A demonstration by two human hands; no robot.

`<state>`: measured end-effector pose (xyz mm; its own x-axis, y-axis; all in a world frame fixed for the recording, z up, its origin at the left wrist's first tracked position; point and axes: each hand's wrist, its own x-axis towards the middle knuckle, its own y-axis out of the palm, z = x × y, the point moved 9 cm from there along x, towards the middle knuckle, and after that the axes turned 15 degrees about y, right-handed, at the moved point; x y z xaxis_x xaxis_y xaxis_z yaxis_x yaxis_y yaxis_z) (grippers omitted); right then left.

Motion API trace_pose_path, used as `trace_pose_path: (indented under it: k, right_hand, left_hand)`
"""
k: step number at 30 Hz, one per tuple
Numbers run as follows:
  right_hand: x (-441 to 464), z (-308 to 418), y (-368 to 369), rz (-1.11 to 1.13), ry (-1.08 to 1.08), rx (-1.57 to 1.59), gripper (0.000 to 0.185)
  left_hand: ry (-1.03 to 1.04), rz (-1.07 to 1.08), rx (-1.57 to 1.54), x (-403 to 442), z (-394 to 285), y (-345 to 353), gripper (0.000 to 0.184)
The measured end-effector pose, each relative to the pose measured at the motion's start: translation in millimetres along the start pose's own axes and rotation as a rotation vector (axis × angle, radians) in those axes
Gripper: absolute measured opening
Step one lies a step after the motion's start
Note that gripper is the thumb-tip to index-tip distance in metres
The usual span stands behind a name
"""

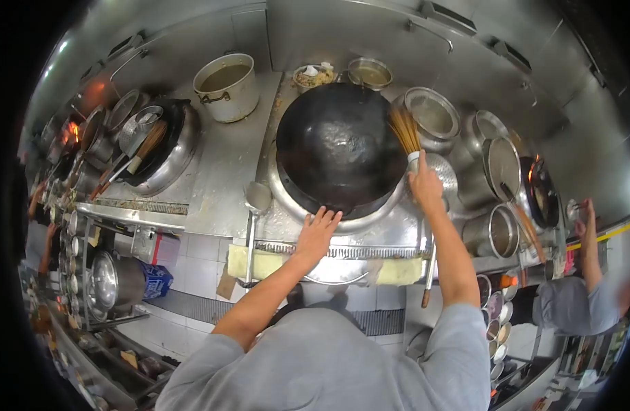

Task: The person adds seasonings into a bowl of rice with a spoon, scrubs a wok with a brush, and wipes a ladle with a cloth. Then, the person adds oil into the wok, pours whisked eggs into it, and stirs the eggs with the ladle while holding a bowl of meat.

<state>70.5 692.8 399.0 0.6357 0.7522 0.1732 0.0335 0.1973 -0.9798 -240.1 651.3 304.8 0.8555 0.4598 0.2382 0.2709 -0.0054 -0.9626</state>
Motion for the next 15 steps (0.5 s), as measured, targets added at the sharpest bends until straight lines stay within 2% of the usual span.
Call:
trace_pose_path:
  k: [2,4,5,6,8,10,12,14,15]
  right_hand:
    - [-42.4,25.1,-27.5,0.185,-0.088,-0.068,0.081]
    - [-83.8,36.7,0.3,0.363,-0.525,-0.207,0.079]
    - [-100.1,28.5,13.2,0.946,-0.378,-0.1,0.077]
    - [-68.7,16.9,27.7,0.933,-0.368,-0.088,0.077]
    - [39.9,-20.2,58.0,0.477,-0.252,-0.357,0.075]
    - [62.4,0.2,-26.3,-0.082,0.024,-0.043,0.077]
    - [65.1,22.5,-22.7,-0.156,0.29,0.357,0.077]
    - [55.7,73.1,23.4,-0.021,0.222,0.274,0.081]
    - [36.0,106.9,45.8,0.164,0.157,0.222,0.086]
  left_hand:
    - [-0.001,0.002,-0.013,-13.8,0.0,-4.6,0.06]
    - [-0.022,-0.007,-0.002,-12.6,9.6,-20.0,0.059]
    - [-0.035,-0.008,-0.018,-14.9,14.2,-20.3,0.061]
    - [-0.018,-0.012,-0.008,-16.9,14.8,-27.5,0.061]
    - [-0.025,0.017,-0.041,-22.7,16.8,-39.6,0.062]
    - [-0.011,-0.027,-0.027,-25.4,20.5,-43.3,0.064]
    - [-0.039,-0.071,-0.03,-30.1,26.2,-44.5,0.066]
    - [-0.053,-0.054,-0.026,-32.2,23.4,-44.5,0.067]
    - [-0.055,-0.053,-0.026,-31.1,21.0,-45.5,0.069]
